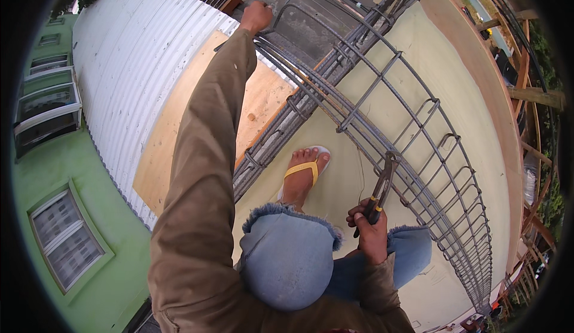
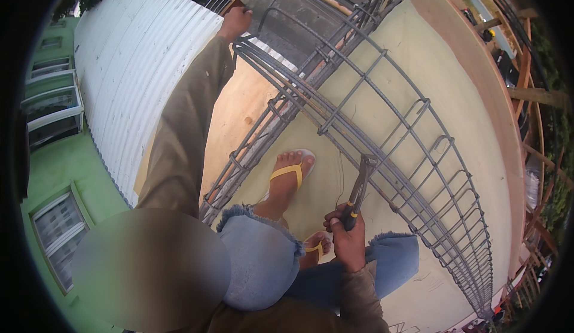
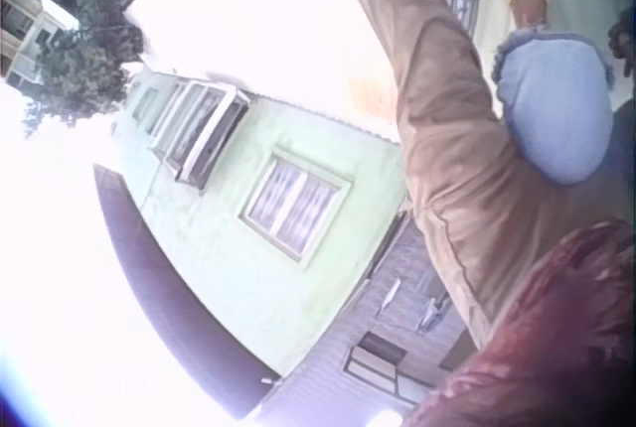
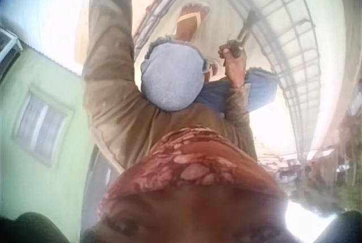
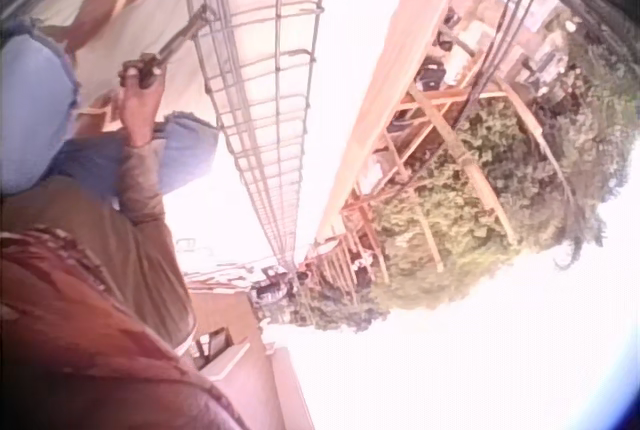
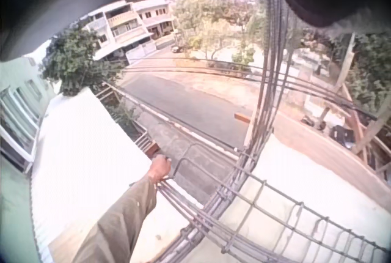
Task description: The person assembles a rebar grid on a rooftop by tying intersecting steel bars with wire using pliers. They move along the grid, positioning and securing each intersection while other workers are visible nearby.
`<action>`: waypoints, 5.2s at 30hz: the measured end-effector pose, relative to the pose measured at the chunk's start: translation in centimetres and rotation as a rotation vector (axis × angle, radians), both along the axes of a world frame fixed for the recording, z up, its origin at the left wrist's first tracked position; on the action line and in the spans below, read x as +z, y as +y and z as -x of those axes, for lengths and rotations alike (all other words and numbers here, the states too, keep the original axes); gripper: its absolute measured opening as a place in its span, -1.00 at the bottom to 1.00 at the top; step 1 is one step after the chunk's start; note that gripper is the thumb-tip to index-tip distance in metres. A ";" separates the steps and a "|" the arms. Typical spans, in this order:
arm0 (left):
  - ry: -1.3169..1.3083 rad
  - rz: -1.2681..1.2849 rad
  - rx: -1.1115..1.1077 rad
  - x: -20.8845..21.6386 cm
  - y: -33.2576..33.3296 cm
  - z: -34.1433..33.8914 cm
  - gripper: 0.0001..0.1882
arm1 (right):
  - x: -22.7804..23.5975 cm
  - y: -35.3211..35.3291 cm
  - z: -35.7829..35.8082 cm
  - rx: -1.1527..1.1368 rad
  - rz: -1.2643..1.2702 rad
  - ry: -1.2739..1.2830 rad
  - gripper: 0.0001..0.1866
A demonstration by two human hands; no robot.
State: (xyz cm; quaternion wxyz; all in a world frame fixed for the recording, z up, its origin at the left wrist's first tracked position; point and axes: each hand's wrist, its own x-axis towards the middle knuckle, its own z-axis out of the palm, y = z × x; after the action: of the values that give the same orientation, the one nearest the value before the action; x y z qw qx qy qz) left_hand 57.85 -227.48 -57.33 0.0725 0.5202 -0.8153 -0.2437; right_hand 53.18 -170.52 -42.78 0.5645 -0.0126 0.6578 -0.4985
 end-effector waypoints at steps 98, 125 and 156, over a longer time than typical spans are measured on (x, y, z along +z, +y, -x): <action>-0.328 -0.560 0.048 0.9 -2.0 6.1 -0.26 | -2.8 5.1 1.8 0.211 -0.179 0.325 -0.66; -0.219 -0.248 -0.069 -3.5 -3.1 4.3 -0.08 | -0.6 -3.0 16.9 0.781 -0.352 1.073 -0.65; -0.192 -0.208 -0.121 -4.9 -3.7 3.3 0.03 | -2.6 -14.4 20.7 1.244 -0.493 1.747 -0.49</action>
State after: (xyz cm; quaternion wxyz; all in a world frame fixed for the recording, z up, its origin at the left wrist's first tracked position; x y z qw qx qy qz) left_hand 54.60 -231.22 -62.20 -0.0749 0.4959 -0.8186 -0.2800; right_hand 32.48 -184.95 -45.34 0.0444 -0.5773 0.7908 0.1987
